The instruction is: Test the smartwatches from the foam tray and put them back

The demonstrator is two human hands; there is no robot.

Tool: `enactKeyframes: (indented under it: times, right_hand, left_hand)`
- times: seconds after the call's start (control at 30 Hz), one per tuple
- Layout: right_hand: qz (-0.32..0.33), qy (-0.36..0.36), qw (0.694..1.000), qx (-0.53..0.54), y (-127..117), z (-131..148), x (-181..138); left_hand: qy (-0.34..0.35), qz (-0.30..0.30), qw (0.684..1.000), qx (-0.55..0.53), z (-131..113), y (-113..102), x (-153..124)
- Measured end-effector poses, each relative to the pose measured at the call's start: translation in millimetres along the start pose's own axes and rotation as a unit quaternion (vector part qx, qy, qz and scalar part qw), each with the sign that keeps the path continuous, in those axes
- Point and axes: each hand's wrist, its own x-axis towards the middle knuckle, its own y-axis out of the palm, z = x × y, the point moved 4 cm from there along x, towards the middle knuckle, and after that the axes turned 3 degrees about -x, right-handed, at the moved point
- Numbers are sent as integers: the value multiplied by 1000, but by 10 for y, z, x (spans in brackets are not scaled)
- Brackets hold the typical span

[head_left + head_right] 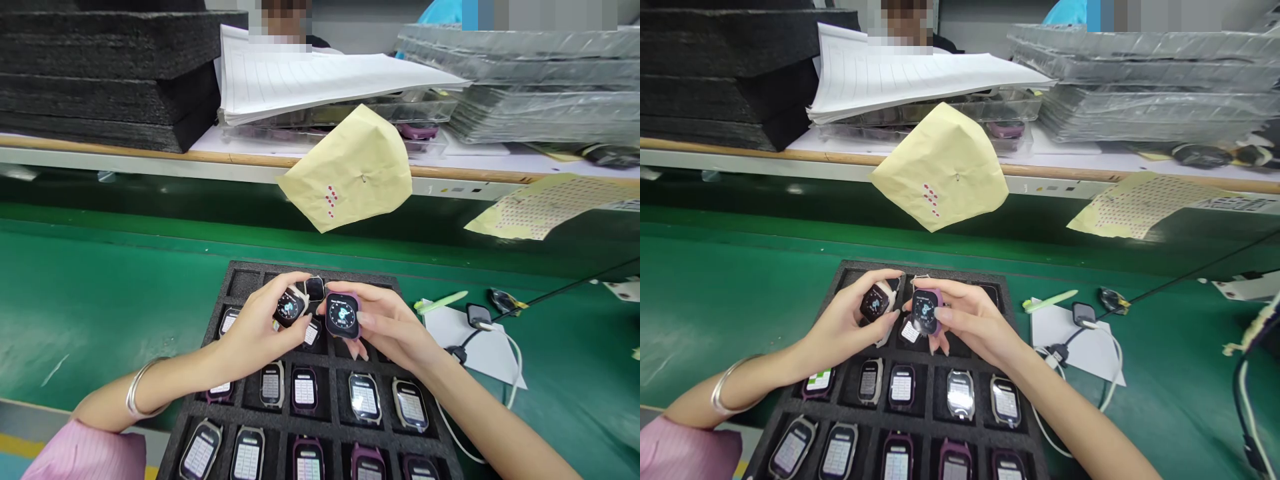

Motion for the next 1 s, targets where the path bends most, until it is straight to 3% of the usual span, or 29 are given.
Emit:
enactKeyframes:
  times: [0.27, 1.0]
  right_hand:
    - [-8, -4, 999, -34, 26, 14, -18]
    - [-28, 8, 998, -54, 16, 16, -35]
  left_hand:
    - [-18, 43, 999, 23, -40, 17, -1]
    - [-20, 56, 998, 23, -44, 10, 14]
